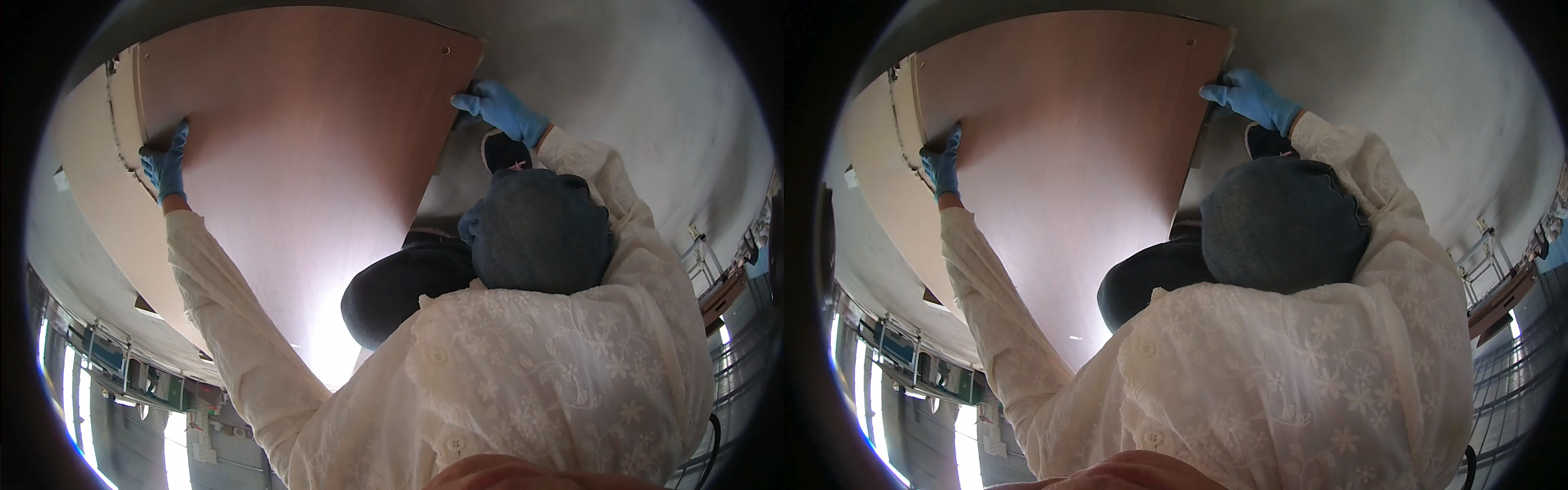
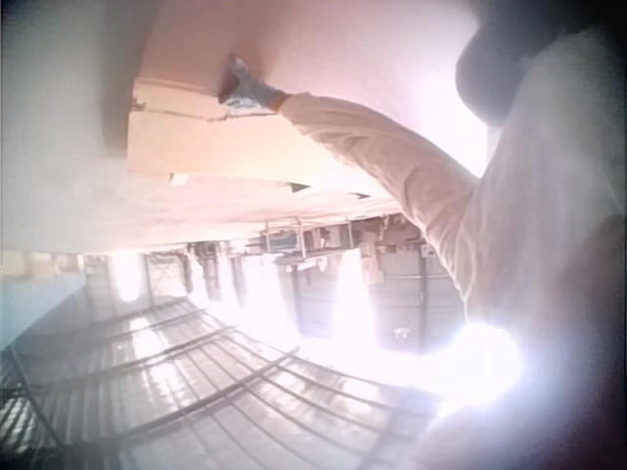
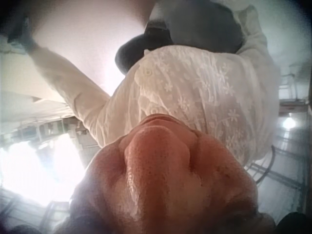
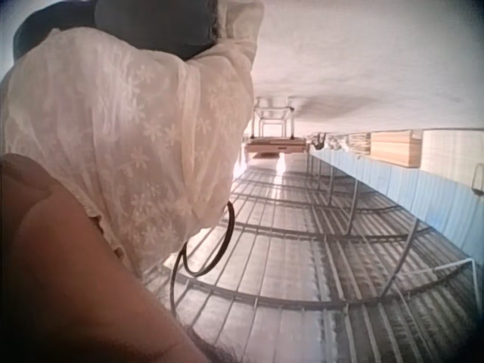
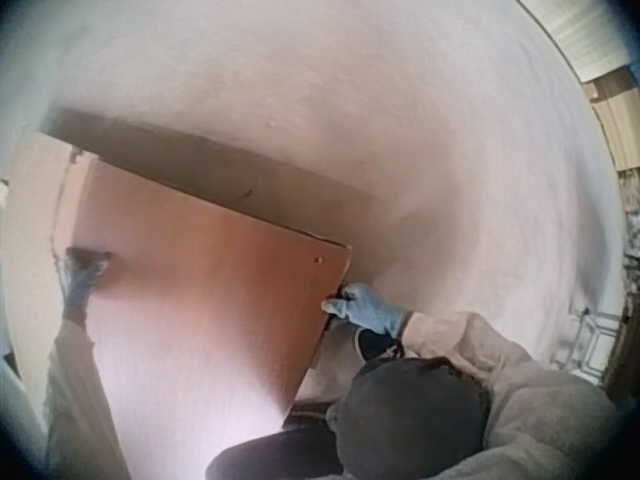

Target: The person lifts and places large curved wooden panels onto a growing stack in a workshop. They handle the panels by hand, aligning them carefully and occasionally using a long stick to adjust positioning. The panels are stacked in a neat pile on the floor.

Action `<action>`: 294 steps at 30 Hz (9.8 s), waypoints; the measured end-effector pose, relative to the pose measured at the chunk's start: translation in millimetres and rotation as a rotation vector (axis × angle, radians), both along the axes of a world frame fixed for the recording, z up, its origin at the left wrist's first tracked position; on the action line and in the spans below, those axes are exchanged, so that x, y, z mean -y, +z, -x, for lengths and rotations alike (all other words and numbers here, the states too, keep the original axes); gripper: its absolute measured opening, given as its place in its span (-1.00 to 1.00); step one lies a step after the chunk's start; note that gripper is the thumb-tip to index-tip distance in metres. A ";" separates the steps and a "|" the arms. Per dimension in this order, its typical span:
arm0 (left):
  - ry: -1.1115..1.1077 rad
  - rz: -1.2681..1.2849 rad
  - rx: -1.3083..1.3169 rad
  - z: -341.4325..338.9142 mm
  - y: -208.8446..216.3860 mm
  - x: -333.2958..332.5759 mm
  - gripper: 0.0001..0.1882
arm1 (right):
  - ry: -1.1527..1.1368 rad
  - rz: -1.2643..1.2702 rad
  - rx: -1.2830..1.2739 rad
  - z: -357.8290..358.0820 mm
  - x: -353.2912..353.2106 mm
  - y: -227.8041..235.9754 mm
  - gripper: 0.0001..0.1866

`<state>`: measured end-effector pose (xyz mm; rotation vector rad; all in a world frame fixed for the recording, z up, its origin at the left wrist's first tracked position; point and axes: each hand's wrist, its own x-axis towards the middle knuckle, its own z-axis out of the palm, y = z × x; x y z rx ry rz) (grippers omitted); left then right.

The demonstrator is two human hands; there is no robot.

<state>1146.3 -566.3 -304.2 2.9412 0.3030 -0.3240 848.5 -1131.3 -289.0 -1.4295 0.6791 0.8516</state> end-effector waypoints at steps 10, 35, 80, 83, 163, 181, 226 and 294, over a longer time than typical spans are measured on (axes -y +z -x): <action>-0.263 -0.036 0.588 86.9 87.0 108.2 -0.11 | -0.012 0.100 0.003 -9.7 -6.8 2.0 -0.55; 0.134 0.477 -0.013 571.3 543.8 298.4 -0.30 | 0.533 0.281 -0.017 125.4 79.7 406.4 -0.70; 1.979 1.412 0.601 1144.9 639.0 487.8 -0.67 | 1.544 0.628 0.249 265.2 46.6 630.5 -0.47; 1.904 1.292 0.501 1131.2 652.3 456.3 -0.56 | 1.519 0.658 0.141 269.9 60.5 644.9 -0.46; 2.556 1.784 0.440 334.5 145.0 444.1 -0.62 | 1.939 0.555 1.259 -419.0 -308.1 151.1 -0.47; 2.843 1.446 0.586 286.7 73.3 444.4 -0.65 | 1.929 0.855 1.335 -487.0 -360.9 57.8 0.03; 2.671 1.477 0.388 333.4 121.9 425.9 -0.66 | 1.849 0.554 1.275 -391.7 -259.6 125.4 -0.29; 3.068 0.634 1.244 1661.3 628.6 148.4 -0.57 | 2.997 -0.154 0.806 1032.2 -926.7 513.8 -0.62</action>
